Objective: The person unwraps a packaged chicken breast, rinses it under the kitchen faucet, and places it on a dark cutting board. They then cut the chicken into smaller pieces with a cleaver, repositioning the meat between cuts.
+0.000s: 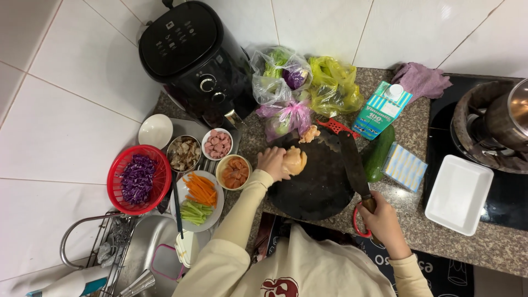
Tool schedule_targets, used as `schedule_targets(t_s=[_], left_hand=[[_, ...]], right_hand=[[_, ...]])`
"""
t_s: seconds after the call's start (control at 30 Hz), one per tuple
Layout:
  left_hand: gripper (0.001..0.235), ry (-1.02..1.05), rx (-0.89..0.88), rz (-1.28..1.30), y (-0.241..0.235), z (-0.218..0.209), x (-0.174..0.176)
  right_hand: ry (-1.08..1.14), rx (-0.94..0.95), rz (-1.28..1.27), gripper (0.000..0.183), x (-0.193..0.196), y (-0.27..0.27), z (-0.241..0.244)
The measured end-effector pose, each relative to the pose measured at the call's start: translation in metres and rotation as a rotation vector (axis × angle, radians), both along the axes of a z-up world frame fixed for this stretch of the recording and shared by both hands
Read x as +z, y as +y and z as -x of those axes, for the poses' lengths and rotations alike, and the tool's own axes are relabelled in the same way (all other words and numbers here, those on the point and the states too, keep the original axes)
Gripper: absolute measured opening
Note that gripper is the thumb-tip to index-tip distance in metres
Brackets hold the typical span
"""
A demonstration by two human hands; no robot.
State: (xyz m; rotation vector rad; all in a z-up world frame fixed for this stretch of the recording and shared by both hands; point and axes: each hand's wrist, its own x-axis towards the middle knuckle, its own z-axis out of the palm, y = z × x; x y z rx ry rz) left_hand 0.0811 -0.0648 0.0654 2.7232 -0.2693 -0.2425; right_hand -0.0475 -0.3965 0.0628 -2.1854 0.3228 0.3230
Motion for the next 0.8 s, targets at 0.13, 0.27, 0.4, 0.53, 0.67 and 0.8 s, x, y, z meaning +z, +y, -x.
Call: schedule_targets(t_s=[0.13, 0.27, 0.4, 0.53, 0.67, 0.8], left_hand=[[0.062, -0.072, -0.014, -0.147, -0.032, -0.022, 0.004], [0.033, -0.22, 0.054, -0.06, -0.073, -0.063, -0.072], [0.019, -0.29, 0.16, -0.171, -0.092, -0.082, -0.13], [0.026, -0.279, 0.153, -0.024, -0.097, -0.067, -0.094], [0.03, -0.166, 0.08, 0.465, -0.093, -0.042, -0.046], [0.032, -0.093, 0.01, 0.726, -0.091, -0.011, -0.07]], right_hand=[[-0.065, -0.008, 0.023, 0.047, -0.007, -0.007, -0.002], [-0.125, 0.018, 0.043, 0.045, -0.002, -0.009, -0.005], [-0.141, 0.027, 0.018, 0.044, 0.013, -0.009, -0.003], [-0.074, 0.001, -0.035, 0.041, 0.031, -0.015, 0.002], [0.011, -0.069, -0.161, 0.04, 0.032, -0.022, 0.01], [-0.009, -0.082, -0.146, 0.04, 0.029, -0.025, 0.009]])
